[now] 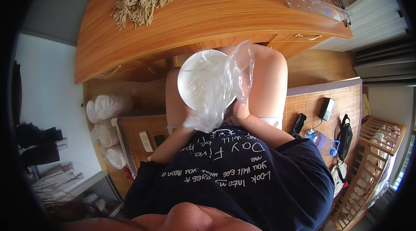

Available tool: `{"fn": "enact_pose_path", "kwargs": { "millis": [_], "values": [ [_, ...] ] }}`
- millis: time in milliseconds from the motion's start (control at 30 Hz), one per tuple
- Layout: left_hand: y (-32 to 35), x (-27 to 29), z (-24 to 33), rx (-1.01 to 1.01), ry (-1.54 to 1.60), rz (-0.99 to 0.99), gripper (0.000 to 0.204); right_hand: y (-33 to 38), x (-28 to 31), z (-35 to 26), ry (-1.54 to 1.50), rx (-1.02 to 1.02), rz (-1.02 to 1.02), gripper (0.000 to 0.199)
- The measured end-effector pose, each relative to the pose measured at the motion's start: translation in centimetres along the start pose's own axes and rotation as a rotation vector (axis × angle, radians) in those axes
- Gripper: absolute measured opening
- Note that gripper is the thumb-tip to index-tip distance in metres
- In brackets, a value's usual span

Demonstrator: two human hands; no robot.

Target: The person removes the plastic wrap from a stack of paper buckets, separates a bucket from the stack, and threads a piece of string through the holes of the bucket.

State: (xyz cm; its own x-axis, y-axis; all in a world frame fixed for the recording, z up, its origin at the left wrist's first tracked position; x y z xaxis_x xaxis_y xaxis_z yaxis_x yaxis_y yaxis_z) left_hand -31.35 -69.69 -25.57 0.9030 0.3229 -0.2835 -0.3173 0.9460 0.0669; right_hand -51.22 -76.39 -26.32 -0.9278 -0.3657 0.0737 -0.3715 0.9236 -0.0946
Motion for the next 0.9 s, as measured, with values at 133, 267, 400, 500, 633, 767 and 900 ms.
{"fn": "enact_pose_path", "kwargs": {
  "millis": [133,267,400,500,633,767,900],
  "values": [
    [1.2,-0.1,1.6,-0.064,0.053,-0.035,0.068,0.3,-0.5,-2.8,-0.925,-0.294,0.108,0.061],
    [2.6,0.1,2.8,-0.126,-0.253,-0.016,0.062,1.0,-0.4,-7.4,-0.664,-0.222,0.121,0.056],
    [3.3,0.0,4.9,-0.230,-0.675,-0.002,0.057,1.7,-0.1,-7.9,-0.690,-0.231,0.104,0.056],
    [3.6,0.8,5.7,-0.324,-1.227,-0.114,0.061,1.6,0.2,-9.1,-0.799,-0.410,0.119,0.059],
    [3.4,0.6,5.3,-0.249,-1.455,-0.202,0.066,0.8,0.6,-8.9,-0.866,-0.545,0.120,0.069],
    [1.4,1.1,7.0,-0.284,-1.461,-0.164,0.065,-2.1,1.2,-12.2,-0.846,-0.623,0.034,0.046],
    [-3.0,1.2,12.7,-0.405,-1.136,-0.173,0.056,-3.2,3.0,-11.2,-1.022,-0.563,-0.027,0.052]
  ]
}}
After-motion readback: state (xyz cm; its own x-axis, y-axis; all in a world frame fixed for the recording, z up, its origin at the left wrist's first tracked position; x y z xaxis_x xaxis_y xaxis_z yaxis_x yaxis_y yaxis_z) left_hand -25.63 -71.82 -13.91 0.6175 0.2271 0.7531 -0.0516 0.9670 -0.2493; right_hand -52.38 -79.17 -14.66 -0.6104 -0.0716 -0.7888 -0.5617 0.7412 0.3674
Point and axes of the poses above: each hand's wrist, its own y-axis away from the middle knuckle, its own x-axis out of the back of the hand, z = x × y, the point moved 2 cm from there along -y, towards the middle knuckle, and after that the axes turned 8 degrees about -y, right-handed, at the moved point
